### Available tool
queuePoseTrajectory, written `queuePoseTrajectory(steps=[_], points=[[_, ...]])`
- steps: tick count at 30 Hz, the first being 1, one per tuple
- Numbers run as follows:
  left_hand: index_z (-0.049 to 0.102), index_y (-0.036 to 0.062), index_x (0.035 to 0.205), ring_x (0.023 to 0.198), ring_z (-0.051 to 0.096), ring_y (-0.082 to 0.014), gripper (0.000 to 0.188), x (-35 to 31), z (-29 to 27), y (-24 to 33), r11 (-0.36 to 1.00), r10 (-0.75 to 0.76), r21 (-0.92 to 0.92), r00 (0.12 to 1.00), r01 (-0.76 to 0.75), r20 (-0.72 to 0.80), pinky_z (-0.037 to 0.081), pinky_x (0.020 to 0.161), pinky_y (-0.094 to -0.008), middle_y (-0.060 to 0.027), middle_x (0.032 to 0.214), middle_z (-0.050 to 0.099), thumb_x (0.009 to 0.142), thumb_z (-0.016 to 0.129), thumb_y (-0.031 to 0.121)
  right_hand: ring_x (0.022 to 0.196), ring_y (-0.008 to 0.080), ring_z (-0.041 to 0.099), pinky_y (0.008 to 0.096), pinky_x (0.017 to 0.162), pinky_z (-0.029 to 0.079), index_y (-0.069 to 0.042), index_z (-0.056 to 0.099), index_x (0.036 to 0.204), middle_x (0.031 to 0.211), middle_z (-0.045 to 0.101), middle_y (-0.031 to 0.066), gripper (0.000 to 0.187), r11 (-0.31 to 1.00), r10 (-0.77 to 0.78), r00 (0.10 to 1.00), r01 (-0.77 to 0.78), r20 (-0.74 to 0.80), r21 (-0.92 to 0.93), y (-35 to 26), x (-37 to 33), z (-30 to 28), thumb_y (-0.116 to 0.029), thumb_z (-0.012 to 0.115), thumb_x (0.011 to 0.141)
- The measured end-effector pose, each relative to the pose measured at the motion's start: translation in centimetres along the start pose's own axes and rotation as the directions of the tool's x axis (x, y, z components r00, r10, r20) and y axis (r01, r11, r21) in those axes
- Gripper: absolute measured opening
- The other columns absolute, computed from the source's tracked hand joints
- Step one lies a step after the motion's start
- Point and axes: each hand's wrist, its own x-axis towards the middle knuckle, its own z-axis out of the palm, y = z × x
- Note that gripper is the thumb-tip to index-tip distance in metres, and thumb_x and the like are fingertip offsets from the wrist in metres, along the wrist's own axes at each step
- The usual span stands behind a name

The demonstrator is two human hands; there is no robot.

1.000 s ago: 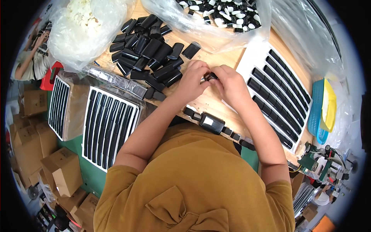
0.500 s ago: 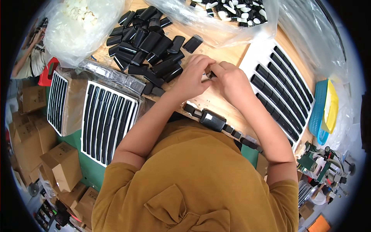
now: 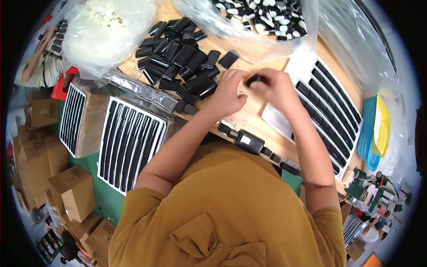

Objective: Assembling small plastic components by inserting white caps into black tubes and placing them into a tray.

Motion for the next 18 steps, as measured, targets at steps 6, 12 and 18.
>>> queuePoseTrajectory(steps=[6, 12, 18], points=[[0.054, 0.0008, 0.121, 0.114, 0.054, -0.037, 0.049, -0.3, 0.6, -0.4, 0.988, -0.116, -0.113, 0.985, 0.102, -0.129, 0.045, 0.099, -0.0437, -0.0182, 0.117, 0.055, 0.073, 0.068, 0.0, 0.064, 0.0116, 0.066, 0.027, 0.055, 0.053, 0.004, 0.069, 0.093, 0.073, 0.069, 0.0071, 0.027, 0.868, 0.02, 0.987, 0.062, -0.159, 0.493, -4.4, 7.1, 1.7, -0.016, 0.081, 0.08], [0.056, -0.0016, 0.12, 0.115, 0.052, -0.0435, 0.047, 0.7, 1.8, -0.4, 0.992, 0.074, -0.101, 0.994, -0.082, -0.08, 0.041, 0.1, -0.0508, -0.0228, 0.117, 0.058, 0.075, 0.067, 0.006, 0.076, 0.0149, 0.069, 0.0283, 0.063, 0.06, 0.008, 0.067, 0.104, 0.088, 0.071, 0.0107, 0.029, 0.569, -0.031, 0.998, 0.06, -0.052, 0.82, -7.4, 11.4, 8.0, -0.009, 0.079, 0.083], [0.065, 0.0014, 0.105, 0.112, 0.055, -0.0384, 0.026, 0.6, 1.1, -1.3, 0.993, 0.12, 0.009, 0.989, -0.119, -0.084, 0.043, 0.098, -0.0458, -0.019, 0.115, 0.062, 0.078, 0.067, 0.003, 0.087, 0.013, 0.068, 0.0264, 0.069, 0.057, 0.004, 0.068, 0.114, 0.101, 0.072, 0.0089, 0.031, 0.863, -0.069, 0.969, 0.178, -0.238, 0.474, -2.9, 9.5, 2.8, -0.013, 0.075, 0.089]])
